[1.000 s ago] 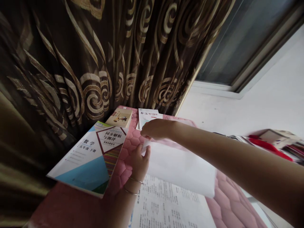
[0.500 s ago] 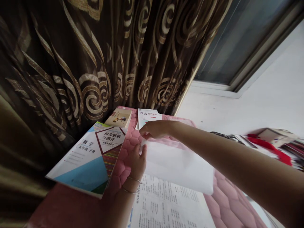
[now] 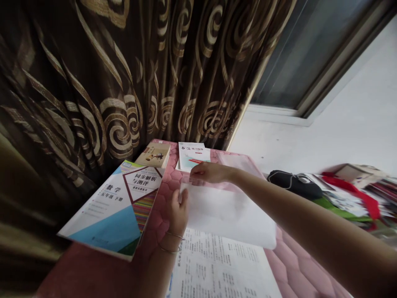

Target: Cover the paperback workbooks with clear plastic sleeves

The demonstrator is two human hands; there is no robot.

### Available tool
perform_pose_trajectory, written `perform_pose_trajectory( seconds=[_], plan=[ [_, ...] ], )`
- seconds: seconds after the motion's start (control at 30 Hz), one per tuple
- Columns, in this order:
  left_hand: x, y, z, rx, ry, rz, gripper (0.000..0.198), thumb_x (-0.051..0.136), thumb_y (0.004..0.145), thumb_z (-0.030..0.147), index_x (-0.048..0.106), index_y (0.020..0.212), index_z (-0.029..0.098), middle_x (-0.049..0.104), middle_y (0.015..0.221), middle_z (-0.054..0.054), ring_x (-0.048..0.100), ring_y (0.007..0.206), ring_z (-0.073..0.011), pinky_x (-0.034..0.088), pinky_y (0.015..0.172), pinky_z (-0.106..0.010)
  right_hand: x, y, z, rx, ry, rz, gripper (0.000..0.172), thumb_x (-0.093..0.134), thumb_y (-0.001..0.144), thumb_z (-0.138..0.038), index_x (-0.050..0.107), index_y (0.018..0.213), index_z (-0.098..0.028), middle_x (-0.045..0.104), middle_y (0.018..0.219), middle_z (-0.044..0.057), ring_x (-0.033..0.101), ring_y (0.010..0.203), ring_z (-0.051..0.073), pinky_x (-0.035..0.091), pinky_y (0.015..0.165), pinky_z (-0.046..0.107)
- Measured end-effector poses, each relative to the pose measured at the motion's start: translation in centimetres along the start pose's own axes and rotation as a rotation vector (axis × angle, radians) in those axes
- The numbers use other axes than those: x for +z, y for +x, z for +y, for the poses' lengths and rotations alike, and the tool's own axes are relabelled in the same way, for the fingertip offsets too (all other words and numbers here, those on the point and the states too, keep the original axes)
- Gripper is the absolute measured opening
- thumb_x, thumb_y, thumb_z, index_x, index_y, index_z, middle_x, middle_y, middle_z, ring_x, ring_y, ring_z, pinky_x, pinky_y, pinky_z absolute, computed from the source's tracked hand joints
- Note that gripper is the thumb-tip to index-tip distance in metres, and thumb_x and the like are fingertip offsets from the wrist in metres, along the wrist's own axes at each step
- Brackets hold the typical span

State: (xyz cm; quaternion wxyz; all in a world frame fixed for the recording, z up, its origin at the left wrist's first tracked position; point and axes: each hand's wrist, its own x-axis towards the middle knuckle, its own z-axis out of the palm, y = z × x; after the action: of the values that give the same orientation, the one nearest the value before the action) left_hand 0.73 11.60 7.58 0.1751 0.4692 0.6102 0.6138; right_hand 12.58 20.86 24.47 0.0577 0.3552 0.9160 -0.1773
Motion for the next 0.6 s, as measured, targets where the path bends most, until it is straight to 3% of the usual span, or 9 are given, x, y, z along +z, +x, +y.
perform_pose_trajectory(
  seconds=[0.13,0.23,0.33,0.43,0.6],
  plan=[
    [-0.3,0.3,0.0,-0.059,-0.032,0.003,0.041,0.049,0.086,0.061,0.055,0.079,0.021,0.059,0.067,-0.001,0.055,0.064,-0.015,0.045,0.059,-0.025,1.2,-1.7,0.9,0.074,-0.018,0.008,0.008,0.066,0.079,-0.028,0.065,0.081,-0.02,0.067,0.081,0.001,0.058,0.075,0.016,0.04,0.063,0.025],
    [-0.3,0.5,-0.1,-0.064,-0.074,-0.063,0.036,0.052,0.084,0.057,0.058,0.091,0.022,0.064,0.08,-0.003,0.059,0.073,-0.0171,0.048,0.066,-0.026,2.8,-2.8,1.6,0.121,-0.018,0.089,0.008,0.068,0.076,-0.024,0.062,0.073,-0.021,0.065,0.075,0.0,0.057,0.071,0.015,0.041,0.063,0.025],
    [-0.4,0.6,0.2,-0.058,-0.114,-0.134,0.032,0.052,0.085,0.053,0.056,0.084,0.021,0.06,0.074,0.0,0.055,0.067,-0.0145,0.046,0.064,-0.024,4.0,-3.9,1.8,0.098,0.071,0.191,0.004,0.066,0.077,-0.021,0.063,0.074,-0.02,0.067,0.077,0.001,0.06,0.073,0.015,0.044,0.066,0.025],
    [-0.6,0.4,0.9,-0.039,-0.16,-0.13,0.032,0.052,0.086,0.05,0.051,0.074,0.021,0.05,0.064,0.004,0.047,0.059,-0.0109,0.04,0.058,-0.021,4.5,-4.8,1.6,0.053,0.149,0.237,0.006,0.063,0.081,-0.022,0.067,0.077,-0.021,0.071,0.08,0.001,0.063,0.073,0.015,0.046,0.068,0.026],
    [-0.6,0.7,1.6,-0.034,-0.24,-0.145,0.038,0.054,0.085,0.054,0.045,0.067,0.021,0.041,0.058,0.006,0.04,0.054,-0.0092,0.036,0.052,-0.02,5.1,-5.3,0.7,0.13,0.058,0.342,0.01,0.061,0.086,-0.025,0.071,0.084,-0.023,0.074,0.086,0.003,0.067,0.078,0.019,0.048,0.071,0.03]
  ],
)
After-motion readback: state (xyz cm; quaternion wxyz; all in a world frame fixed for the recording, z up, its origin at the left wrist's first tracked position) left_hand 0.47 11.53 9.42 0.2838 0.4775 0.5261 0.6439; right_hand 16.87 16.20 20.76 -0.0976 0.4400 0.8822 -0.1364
